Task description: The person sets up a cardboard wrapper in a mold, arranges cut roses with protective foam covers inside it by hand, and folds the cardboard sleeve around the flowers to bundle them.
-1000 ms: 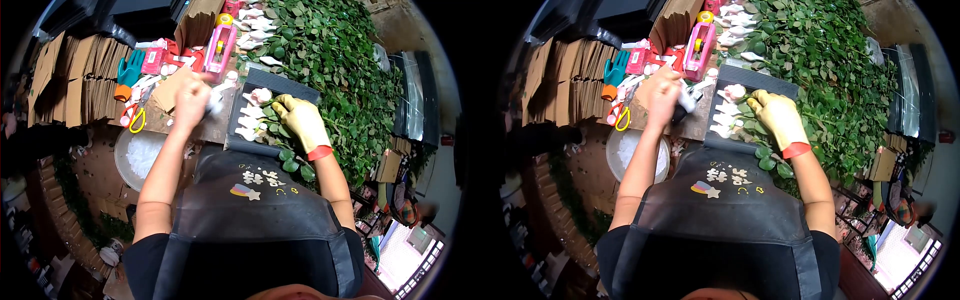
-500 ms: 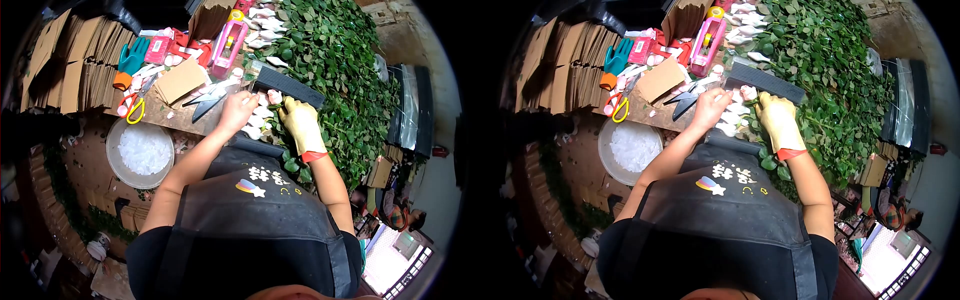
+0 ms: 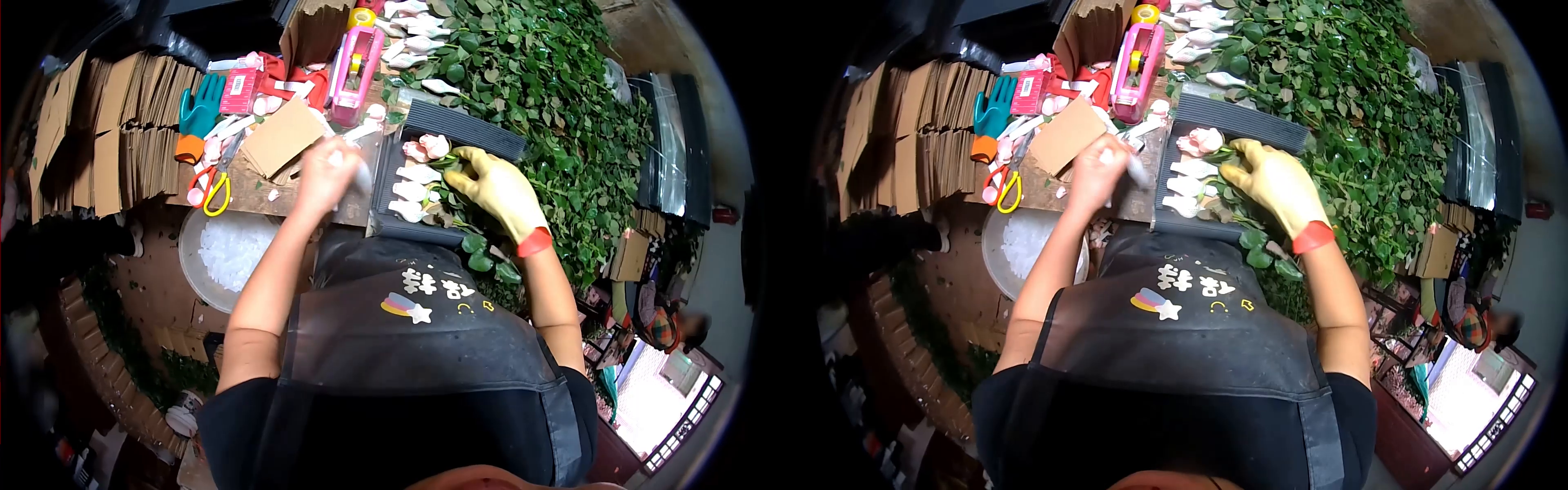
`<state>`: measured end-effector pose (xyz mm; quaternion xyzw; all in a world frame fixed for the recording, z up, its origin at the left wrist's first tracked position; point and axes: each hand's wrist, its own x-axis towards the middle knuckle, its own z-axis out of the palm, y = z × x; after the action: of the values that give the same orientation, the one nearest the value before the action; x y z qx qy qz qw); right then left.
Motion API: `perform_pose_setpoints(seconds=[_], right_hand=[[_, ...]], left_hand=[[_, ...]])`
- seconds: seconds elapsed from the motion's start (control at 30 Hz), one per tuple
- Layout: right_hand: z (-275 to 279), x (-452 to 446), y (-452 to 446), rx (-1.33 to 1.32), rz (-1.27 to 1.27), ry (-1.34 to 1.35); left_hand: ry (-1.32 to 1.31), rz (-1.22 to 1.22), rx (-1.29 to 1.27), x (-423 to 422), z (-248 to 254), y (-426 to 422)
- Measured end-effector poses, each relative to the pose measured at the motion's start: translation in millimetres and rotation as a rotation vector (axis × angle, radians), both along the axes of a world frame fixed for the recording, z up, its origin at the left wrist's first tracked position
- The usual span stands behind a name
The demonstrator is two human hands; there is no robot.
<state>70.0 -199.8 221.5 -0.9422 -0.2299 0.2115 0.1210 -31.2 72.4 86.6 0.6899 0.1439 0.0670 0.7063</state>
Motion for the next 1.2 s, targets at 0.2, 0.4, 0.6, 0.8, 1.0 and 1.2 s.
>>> perform_pose_setpoints(seconds=[0.2, 0.4, 0.6, 0.8, 1.0, 1.2], right_hand=[[-31, -9, 8, -0.191, 0.202, -0.289], [-55, -7, 4, -0.257, 0.18, -0.349], [-52, -10, -4, -0.208, 0.232, -0.427], [28, -40, -1, 0.244, 0.229, -0.227], [-45, -40, -4, -0.192, 0.329, -0.275], [-60, -41, -9, -0.197, 0.295, -0.281]], left_hand=[[0.134, -0.389, 0.404, 17, 33, -43], [0.026, -0.285, 0.193, 17, 15, -58], [-0.023, 0.244, -0.3, 6, 49, -6], [0.43, -0.313, 0.216, -24, 47, -4], [0.247, -0.364, 0.235, -14, 15, -50], [0.2, -0.191, -0.015, -20, 13, -68]])
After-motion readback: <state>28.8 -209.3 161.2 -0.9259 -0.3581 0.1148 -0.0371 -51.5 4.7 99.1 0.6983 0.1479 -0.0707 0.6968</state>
